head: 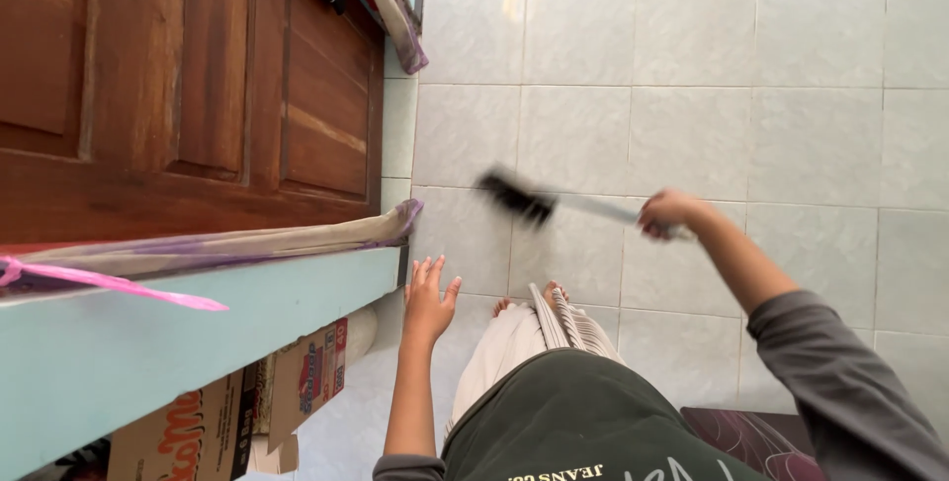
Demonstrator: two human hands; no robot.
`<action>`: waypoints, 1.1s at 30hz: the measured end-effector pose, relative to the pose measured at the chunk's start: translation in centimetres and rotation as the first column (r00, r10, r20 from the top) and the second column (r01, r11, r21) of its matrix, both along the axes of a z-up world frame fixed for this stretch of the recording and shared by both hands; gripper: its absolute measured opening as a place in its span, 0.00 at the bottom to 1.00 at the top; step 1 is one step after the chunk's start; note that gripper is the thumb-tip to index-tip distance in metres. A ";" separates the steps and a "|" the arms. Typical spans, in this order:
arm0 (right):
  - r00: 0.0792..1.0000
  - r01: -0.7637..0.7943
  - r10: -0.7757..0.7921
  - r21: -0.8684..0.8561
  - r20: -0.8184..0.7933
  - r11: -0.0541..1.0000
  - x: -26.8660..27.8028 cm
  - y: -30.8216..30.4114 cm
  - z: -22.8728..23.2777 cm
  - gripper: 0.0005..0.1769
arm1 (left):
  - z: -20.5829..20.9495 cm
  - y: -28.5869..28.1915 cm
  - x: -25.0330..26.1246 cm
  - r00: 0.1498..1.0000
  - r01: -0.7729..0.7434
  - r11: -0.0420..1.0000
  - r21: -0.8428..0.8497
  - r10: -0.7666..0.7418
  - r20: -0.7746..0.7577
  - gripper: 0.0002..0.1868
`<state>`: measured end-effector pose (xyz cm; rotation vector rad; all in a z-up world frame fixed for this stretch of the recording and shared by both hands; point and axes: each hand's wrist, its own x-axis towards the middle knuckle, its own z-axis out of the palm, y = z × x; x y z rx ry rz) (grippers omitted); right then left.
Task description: Sweeping the tiled floor of a house using a broom.
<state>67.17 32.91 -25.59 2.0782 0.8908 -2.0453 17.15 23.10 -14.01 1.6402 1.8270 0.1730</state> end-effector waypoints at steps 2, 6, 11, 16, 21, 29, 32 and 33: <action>0.999 0.008 -0.014 0.157 0.040 0.988 1.1 1.8 0.4 0.08 | 0.1 0.3 0.1 1.000 -0.011 1.000 -0.008 0.011 -0.001 0.32; 0.938 0.034 -0.187 0.458 0.292 0.888 -3.1 -1.8 -3.2 0.18 | 0.2 1.5 0.0 1.000 -0.009 1.000 0.015 0.009 0.019 0.32; 0.879 0.476 -0.448 0.370 -0.165 0.798 -7.4 -10.7 4.3 0.20 | -1.6 4.8 -1.5 1.000 -0.002 0.999 0.036 0.002 0.006 0.32; 0.843 0.475 -0.476 -0.067 -0.251 0.877 -9.2 -10.3 10.8 0.21 | -2.6 10.4 -2.1 1.000 0.014 0.999 0.046 -0.016 0.027 0.32; 0.923 0.242 -0.270 -0.132 -0.275 0.961 -18.4 -2.1 4.6 0.21 | -2.2 17.6 -1.4 0.996 0.075 0.997 0.022 -0.076 0.054 0.32; 0.964 0.159 -0.140 0.069 -0.228 0.985 -12.3 15.1 -17.7 0.10 | -1.0 27.5 -2.2 0.982 0.186 0.982 -0.017 -0.185 0.039 0.31; 0.841 0.541 -0.523 0.225 -0.138 0.811 -8.9 20.8 -7.6 0.08 | -1.2 29.6 -2.2 0.966 0.257 0.966 -0.016 -0.256 0.012 0.31; 0.829 0.559 -0.541 0.227 -0.143 0.797 -9.0 21.3 -6.3 0.08 | -1.1 30.4 -2.0 0.961 0.278 0.960 -0.012 -0.278 0.007 0.31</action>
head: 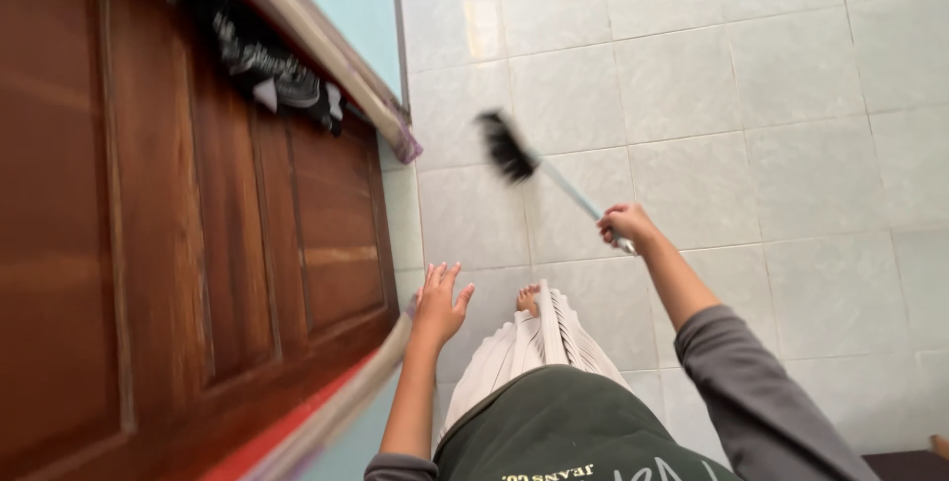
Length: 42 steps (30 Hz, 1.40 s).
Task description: Sweeping the tiled floor of a house using a broom.
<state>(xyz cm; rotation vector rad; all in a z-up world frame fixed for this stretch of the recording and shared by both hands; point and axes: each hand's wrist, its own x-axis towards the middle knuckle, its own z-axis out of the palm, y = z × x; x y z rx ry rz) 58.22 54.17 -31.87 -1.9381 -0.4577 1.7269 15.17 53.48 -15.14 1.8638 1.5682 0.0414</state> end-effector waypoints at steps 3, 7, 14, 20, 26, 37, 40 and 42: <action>0.976 0.082 -0.106 0.130 0.189 0.988 -0.6 -1.5 3.1 0.17 | 0.2 2.3 0.4 0.999 0.050 0.999 -0.014 -0.050 -0.005 0.30; 0.958 0.101 -0.158 0.236 0.240 0.967 -1.9 -12.4 8.1 0.20 | -0.9 4.6 1.3 0.993 0.104 0.995 0.001 -0.104 0.047 0.30; 0.948 0.290 -0.241 -0.252 0.207 0.923 -5.6 -46.2 7.6 0.07 | -1.5 7.1 5.3 0.969 0.243 0.970 -0.014 -0.242 0.049 0.30; 0.103 0.786 -0.681 -0.360 -0.726 0.503 -6.1 -49.3 8.7 0.11 | -1.1 8.2 10.2 0.936 0.344 0.939 0.014 -0.344 0.079 0.30; -0.141 0.807 -0.762 -0.520 -0.632 0.281 -4.7 -34.5 -6.4 0.16 | -0.2 8.6 13.0 0.903 0.426 0.905 0.011 -0.426 0.064 0.30; -0.049 0.695 -0.629 -0.479 -0.776 0.536 4.7 -8.1 -2.0 0.10 | 0.1 10.0 19.2 0.877 0.480 0.874 0.076 -0.481 -0.019 0.30; 0.148 0.736 -0.635 -0.345 -0.758 0.583 8.5 -12.7 0.1 0.09 | -1.5 10.0 22.8 0.859 0.511 0.854 0.100 -0.509 -0.048 0.31; 0.269 0.731 -0.632 -0.273 -0.726 0.625 10.2 -17.1 4.2 0.08 | -1.7 9.9 26.1 0.849 0.528 0.842 0.111 -0.524 -0.064 0.33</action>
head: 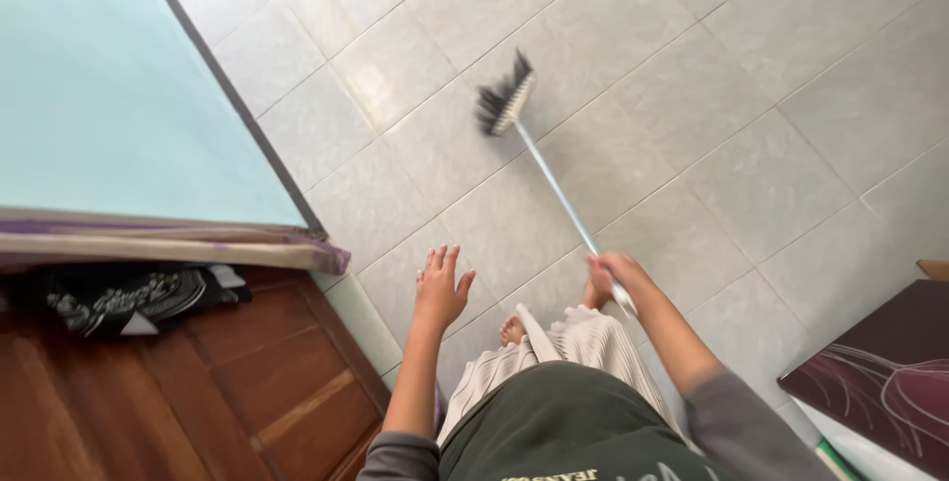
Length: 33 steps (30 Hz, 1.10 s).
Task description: Sweeping the tiled floor of a house using a broom.
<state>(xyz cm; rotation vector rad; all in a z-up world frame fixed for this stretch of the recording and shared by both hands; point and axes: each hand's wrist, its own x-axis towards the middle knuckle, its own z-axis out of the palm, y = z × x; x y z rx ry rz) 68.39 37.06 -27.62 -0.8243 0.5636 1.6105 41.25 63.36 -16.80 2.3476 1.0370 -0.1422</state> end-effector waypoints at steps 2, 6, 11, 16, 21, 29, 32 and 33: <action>0.824 -0.039 0.172 -0.248 0.540 0.968 0.0 -6.2 6.5 0.13 | 0.8 -0.8 3.4 1.000 0.018 1.000 -0.015 -0.017 0.025 0.33; 0.814 0.004 0.264 -0.460 0.517 0.888 -0.1 -19.2 16.3 0.13 | 0.2 -1.9 10.2 0.997 0.072 0.997 -0.009 -0.071 0.035 0.33; 0.894 0.071 0.273 -0.712 0.356 0.699 3.1 -33.1 15.7 0.13 | 0.6 -4.1 17.4 0.991 0.096 0.995 -0.038 -0.092 0.093 0.32; 0.930 0.175 0.032 -0.518 0.367 0.838 11.3 -37.6 1.4 0.18 | 0.5 -6.0 21.1 0.987 0.132 0.990 -0.045 -0.127 0.097 0.32; 0.949 0.310 -0.311 -0.309 0.048 0.899 15.2 -22.6 -5.2 0.12 | -1.5 -4.9 23.1 0.986 0.156 0.988 -0.009 -0.155 0.068 0.33; 0.985 -0.016 -0.004 -0.113 -0.172 0.993 22.3 5.1 -3.3 0.16 | -1.0 -1.4 30.9 0.985 0.165 0.985 -0.043 -0.163 0.051 0.32; 0.996 -0.090 0.090 -0.018 -0.020 0.996 28.4 3.2 -4.6 0.14 | -0.1 0.7 35.2 0.975 0.190 0.982 -0.008 -0.188 0.118 0.31; 0.996 -0.089 0.088 -0.017 -0.023 0.996 28.6 2.2 -2.1 0.14 | 0.4 1.2 36.1 0.975 0.192 0.981 -0.008 -0.189 0.115 0.31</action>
